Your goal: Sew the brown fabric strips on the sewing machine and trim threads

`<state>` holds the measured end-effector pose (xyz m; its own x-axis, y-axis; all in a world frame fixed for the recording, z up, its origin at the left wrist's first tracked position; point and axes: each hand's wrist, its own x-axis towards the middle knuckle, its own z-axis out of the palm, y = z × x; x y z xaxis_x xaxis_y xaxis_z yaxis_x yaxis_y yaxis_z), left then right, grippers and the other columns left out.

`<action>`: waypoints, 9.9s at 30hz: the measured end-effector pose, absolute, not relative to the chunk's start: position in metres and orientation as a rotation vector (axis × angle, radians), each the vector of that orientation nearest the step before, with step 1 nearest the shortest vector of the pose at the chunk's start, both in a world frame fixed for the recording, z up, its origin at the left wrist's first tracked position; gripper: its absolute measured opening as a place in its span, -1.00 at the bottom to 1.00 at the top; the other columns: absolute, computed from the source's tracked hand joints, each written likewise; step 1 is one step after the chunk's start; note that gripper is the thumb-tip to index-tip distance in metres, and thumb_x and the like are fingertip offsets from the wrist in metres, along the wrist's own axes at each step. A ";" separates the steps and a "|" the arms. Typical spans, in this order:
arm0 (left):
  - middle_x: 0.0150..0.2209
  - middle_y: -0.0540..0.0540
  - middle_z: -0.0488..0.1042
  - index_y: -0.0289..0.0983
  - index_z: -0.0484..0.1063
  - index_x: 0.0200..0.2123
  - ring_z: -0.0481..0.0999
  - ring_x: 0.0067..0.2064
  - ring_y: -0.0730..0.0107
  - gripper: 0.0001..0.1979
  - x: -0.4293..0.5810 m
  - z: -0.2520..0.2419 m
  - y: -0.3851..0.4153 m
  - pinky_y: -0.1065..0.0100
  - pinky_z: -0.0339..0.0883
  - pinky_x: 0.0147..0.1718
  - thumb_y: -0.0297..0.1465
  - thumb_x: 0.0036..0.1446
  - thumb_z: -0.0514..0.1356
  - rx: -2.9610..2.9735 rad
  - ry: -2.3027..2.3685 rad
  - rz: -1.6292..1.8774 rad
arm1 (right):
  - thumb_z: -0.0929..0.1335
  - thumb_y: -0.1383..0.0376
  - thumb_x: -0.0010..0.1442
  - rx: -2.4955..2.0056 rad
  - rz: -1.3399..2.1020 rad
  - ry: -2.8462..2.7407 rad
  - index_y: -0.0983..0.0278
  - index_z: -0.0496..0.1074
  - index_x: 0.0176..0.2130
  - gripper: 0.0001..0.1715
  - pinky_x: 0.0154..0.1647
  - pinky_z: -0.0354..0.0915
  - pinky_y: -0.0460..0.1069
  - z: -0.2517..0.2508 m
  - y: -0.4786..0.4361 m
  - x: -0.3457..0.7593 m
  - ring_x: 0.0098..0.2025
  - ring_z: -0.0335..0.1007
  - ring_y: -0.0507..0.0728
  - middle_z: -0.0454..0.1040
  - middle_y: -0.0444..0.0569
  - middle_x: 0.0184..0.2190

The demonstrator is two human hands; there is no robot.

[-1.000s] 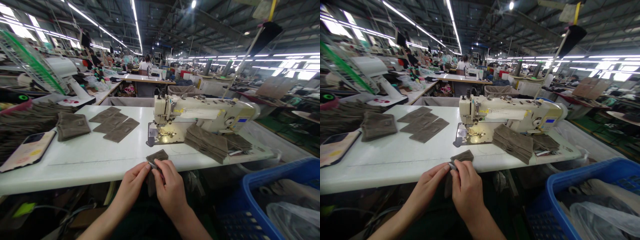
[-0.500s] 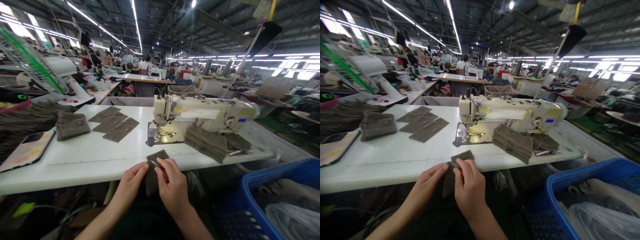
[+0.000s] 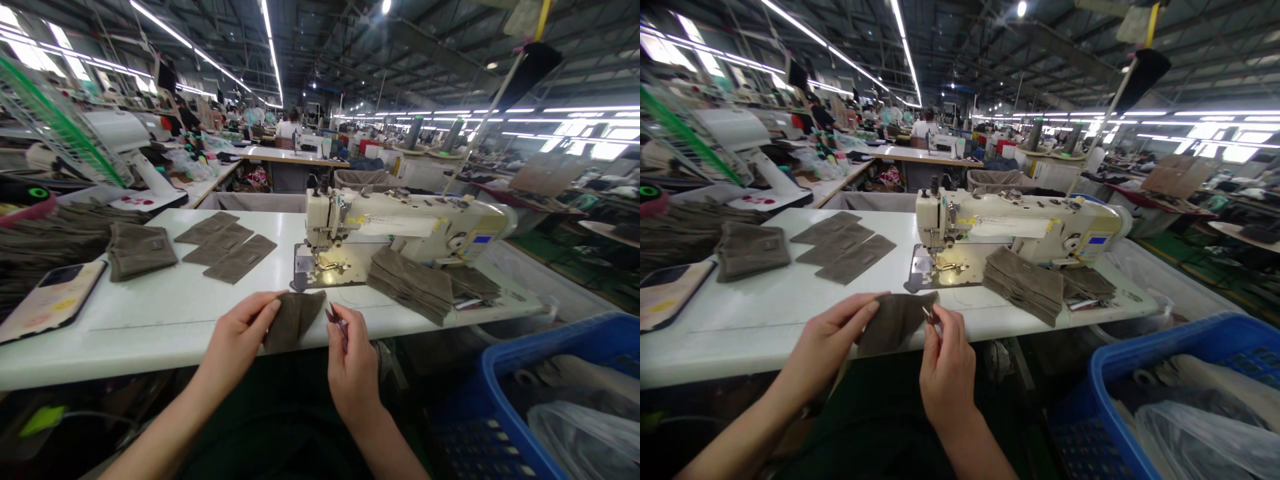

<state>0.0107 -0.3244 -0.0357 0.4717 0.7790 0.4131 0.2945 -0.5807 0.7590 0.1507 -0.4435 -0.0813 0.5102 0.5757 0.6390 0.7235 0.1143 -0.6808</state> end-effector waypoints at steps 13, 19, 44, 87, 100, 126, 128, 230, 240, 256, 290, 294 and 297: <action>-0.11 -0.18 0.64 -0.28 0.55 -0.06 0.60 -0.10 0.11 -0.73 0.023 -0.078 -0.314 0.09 0.49 -0.14 -0.38 0.36 0.07 3.071 0.250 0.801 | 0.30 0.26 0.34 -1.759 -0.074 -1.210 0.24 0.43 -0.06 -0.80 -0.13 0.40 -0.01 -0.092 -0.443 0.177 -0.14 0.52 0.14 0.55 0.00 -0.16; 0.02 -0.18 0.60 -0.26 0.56 -0.11 0.56 0.06 0.16 -0.78 0.012 -0.110 -0.316 0.06 0.44 0.09 -0.40 0.34 0.10 2.755 0.345 0.934 | 0.33 0.34 0.32 -1.804 -0.066 -1.543 0.23 0.48 -0.08 -0.82 -0.10 0.34 0.03 -0.102 -0.438 0.190 -0.13 0.46 0.18 0.52 -0.02 -0.19; 0.11 -0.14 0.53 -0.15 0.57 -0.07 0.42 0.21 0.15 -0.71 0.016 -0.098 -0.288 -0.05 0.26 0.24 -0.52 0.30 0.09 2.699 0.225 0.667 | 0.33 0.30 0.31 -1.819 0.082 -1.550 0.20 0.54 -0.08 -0.78 -0.17 0.37 -0.01 -0.102 -0.433 0.194 -0.19 0.46 0.11 0.48 -0.03 -0.19; -0.19 -0.16 0.54 -0.26 0.52 -0.13 0.50 -0.13 0.13 -0.83 0.046 -0.084 -0.296 0.13 0.42 -0.14 -0.39 0.27 0.17 2.721 0.578 0.632 | 0.30 0.33 0.25 -1.777 0.074 -1.404 0.22 0.47 -0.31 -0.86 -0.38 0.28 -0.07 -0.101 -0.427 0.175 -0.42 0.39 0.06 0.46 -0.12 -0.44; -0.34 -0.07 0.56 -0.24 0.55 -0.38 0.48 -0.24 0.26 -0.88 0.056 -0.088 -0.288 0.26 0.34 -0.20 -0.45 0.20 0.22 2.500 0.542 0.745 | 0.25 0.41 0.26 -1.724 0.027 -1.654 0.31 0.50 -0.05 -0.67 -0.37 0.27 -0.05 -0.114 -0.431 0.168 -0.38 0.48 0.11 0.54 -0.04 -0.39; -0.40 -0.03 0.56 -0.21 0.42 -0.34 0.56 -0.31 0.27 -0.80 0.051 -0.071 -0.282 0.27 0.39 -0.23 -0.22 0.22 0.13 1.939 0.869 0.934 | 0.29 0.42 0.23 -1.750 0.077 -1.651 0.26 0.51 -0.01 -0.64 -0.34 0.27 -0.04 -0.115 -0.429 0.167 -0.35 0.52 0.13 0.59 -0.05 -0.33; -0.35 -0.04 0.55 -0.21 0.46 -0.37 0.53 -0.27 0.26 -0.82 0.046 -0.069 -0.284 0.27 0.38 -0.21 -0.25 0.19 0.16 2.106 0.798 0.907 | 0.30 0.38 0.26 -1.735 0.099 -1.568 0.24 0.53 -0.09 -0.73 -0.29 0.29 -0.06 -0.111 -0.428 0.172 -0.32 0.52 0.11 0.59 -0.06 -0.32; -0.33 -0.10 0.66 -0.25 0.67 -0.30 0.54 -0.26 0.19 -0.65 0.031 -0.059 -0.320 0.31 0.32 -0.23 -0.13 -0.08 0.39 1.127 0.898 0.660 | 0.28 0.42 0.20 -1.452 -0.085 -1.266 0.23 0.42 -0.29 -0.86 -0.32 0.30 -0.11 -0.084 -0.383 0.164 -0.29 0.41 0.04 0.45 -0.09 -0.31; -0.40 -0.04 0.62 -0.24 0.64 -0.33 0.47 -0.35 0.34 -0.69 0.033 -0.055 -0.323 0.42 0.29 -0.32 -0.15 -0.08 0.42 1.071 0.857 0.676 | 0.28 0.39 0.18 -1.455 -0.153 -1.196 0.24 0.37 -0.33 -0.92 -0.35 0.28 -0.09 -0.086 -0.379 0.159 -0.33 0.37 0.06 0.41 -0.08 -0.34; -0.34 -0.06 0.61 -0.26 0.62 -0.26 0.45 -0.34 0.38 -0.70 0.024 -0.052 -0.314 0.47 0.32 -0.38 -0.21 -0.03 0.42 0.916 0.811 0.704 | 0.33 0.35 0.32 -1.397 -0.103 -1.302 0.23 0.49 -0.19 -0.89 -0.25 0.31 -0.10 -0.081 -0.389 0.168 -0.22 0.45 0.05 0.49 -0.05 -0.24; -0.43 -0.02 0.58 -0.28 0.59 -0.38 0.44 -0.39 0.40 -0.71 0.027 -0.049 -0.320 0.46 0.32 -0.41 -0.21 -0.10 0.44 0.880 0.846 0.734 | 0.28 0.36 0.26 -1.427 -0.083 -1.170 0.23 0.37 -0.34 -0.87 -0.36 0.30 -0.10 -0.084 -0.379 0.165 -0.37 0.35 0.03 0.41 -0.10 -0.37; -0.39 -0.06 0.60 -0.29 0.59 -0.37 0.46 -0.37 0.36 -0.72 0.027 -0.047 -0.320 0.44 0.33 -0.39 -0.21 -0.08 0.43 0.888 0.855 0.754 | 0.27 0.34 0.29 -1.382 -0.023 -1.121 0.23 0.38 -0.33 -0.86 -0.32 0.33 -0.08 -0.083 -0.380 0.167 -0.31 0.38 0.05 0.42 -0.09 -0.35; -0.39 -0.06 0.60 -0.29 0.58 -0.37 0.45 -0.38 0.36 -0.72 0.029 -0.047 -0.321 0.43 0.32 -0.39 -0.21 -0.08 0.43 0.883 0.855 0.746 | 0.30 0.34 0.30 -1.349 -0.059 -1.267 0.23 0.44 -0.22 -0.88 -0.26 0.37 -0.07 -0.083 -0.383 0.168 -0.21 0.44 0.07 0.48 -0.03 -0.24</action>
<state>0.0291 -0.3210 -0.0466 0.4592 0.8313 -0.3132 -0.1977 0.4394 0.8763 0.1676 -0.3834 -0.0831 0.4009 0.6062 0.6869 0.6673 0.3204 -0.6723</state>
